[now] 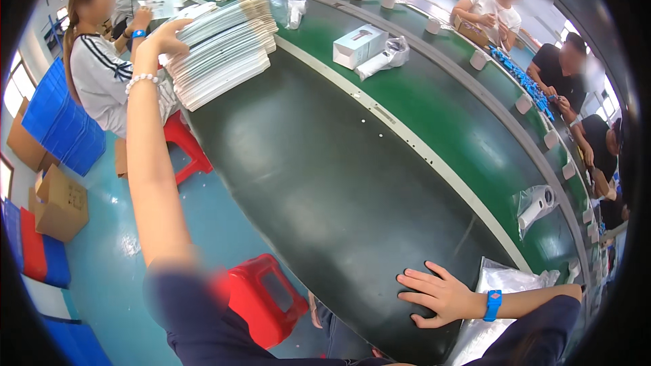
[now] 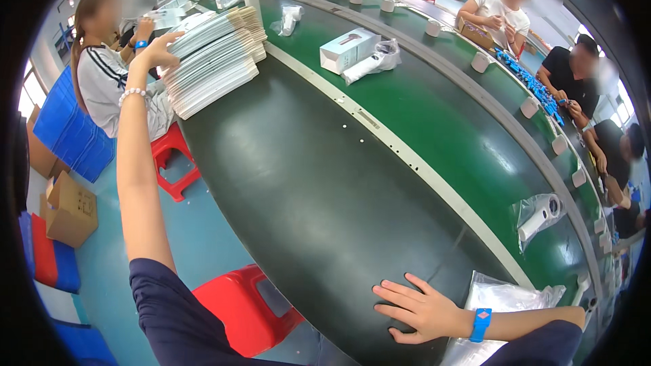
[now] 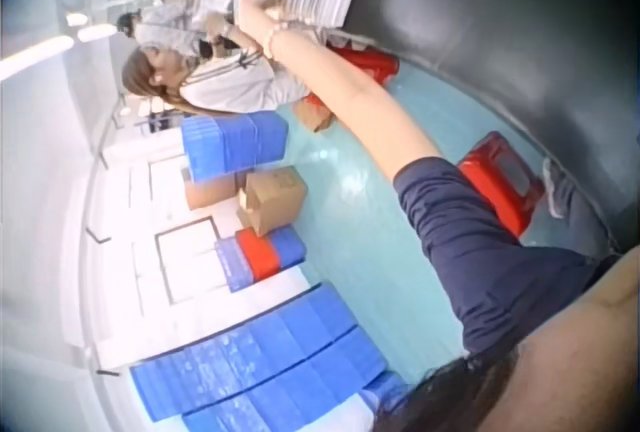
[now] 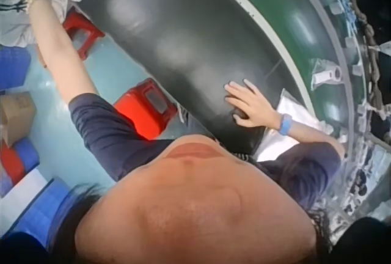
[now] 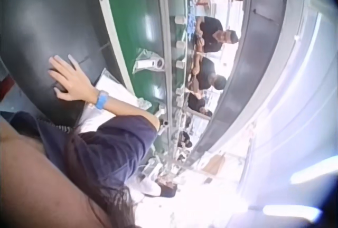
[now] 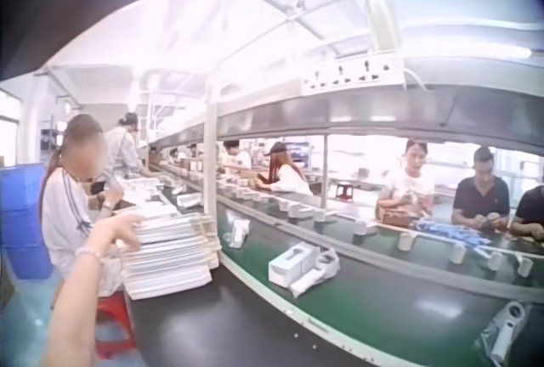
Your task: The person is seen folding a box and putting a hair dryer into it on an assembly line.
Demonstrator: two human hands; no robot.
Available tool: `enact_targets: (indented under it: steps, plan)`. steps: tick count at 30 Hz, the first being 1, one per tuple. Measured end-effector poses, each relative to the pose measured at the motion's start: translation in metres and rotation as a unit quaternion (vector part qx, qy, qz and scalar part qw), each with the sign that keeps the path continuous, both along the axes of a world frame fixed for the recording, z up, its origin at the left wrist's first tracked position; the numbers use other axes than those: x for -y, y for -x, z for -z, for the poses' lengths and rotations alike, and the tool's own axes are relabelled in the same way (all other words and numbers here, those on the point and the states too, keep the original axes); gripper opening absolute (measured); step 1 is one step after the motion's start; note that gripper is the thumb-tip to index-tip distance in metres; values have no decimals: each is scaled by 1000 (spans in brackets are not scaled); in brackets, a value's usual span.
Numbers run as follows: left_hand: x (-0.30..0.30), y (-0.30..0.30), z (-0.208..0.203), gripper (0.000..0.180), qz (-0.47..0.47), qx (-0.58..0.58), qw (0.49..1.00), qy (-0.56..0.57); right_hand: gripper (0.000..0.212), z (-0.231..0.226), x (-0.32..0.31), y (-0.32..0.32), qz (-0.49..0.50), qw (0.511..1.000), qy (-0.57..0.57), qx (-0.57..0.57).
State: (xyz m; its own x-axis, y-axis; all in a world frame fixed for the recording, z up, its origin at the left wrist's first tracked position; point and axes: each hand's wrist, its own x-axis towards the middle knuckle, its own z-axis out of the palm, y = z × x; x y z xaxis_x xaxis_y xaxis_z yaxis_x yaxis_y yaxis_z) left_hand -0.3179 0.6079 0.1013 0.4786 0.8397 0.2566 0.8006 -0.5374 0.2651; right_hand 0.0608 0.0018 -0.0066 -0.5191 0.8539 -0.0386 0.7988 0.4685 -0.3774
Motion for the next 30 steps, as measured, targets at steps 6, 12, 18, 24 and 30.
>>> enact_targets:
  steps: [6,12,18,24,30]
  plan:
    - [-26,-12,28,74,1,-78,979,-191,48,0,8,1,40,999,17,17]
    - [-75,-68,41,80,-165,-150,958,-179,53,21,9,-11,-2,998,-15,-65]
    - [-116,-46,83,79,-69,-78,961,-255,52,27,8,-12,-7,997,-52,-59]
    - [1,-54,64,26,-128,-179,861,-459,53,38,18,-14,-23,991,-92,-96]
    - [59,-51,0,40,-148,-203,889,-383,50,53,20,-18,-29,986,-130,-103]
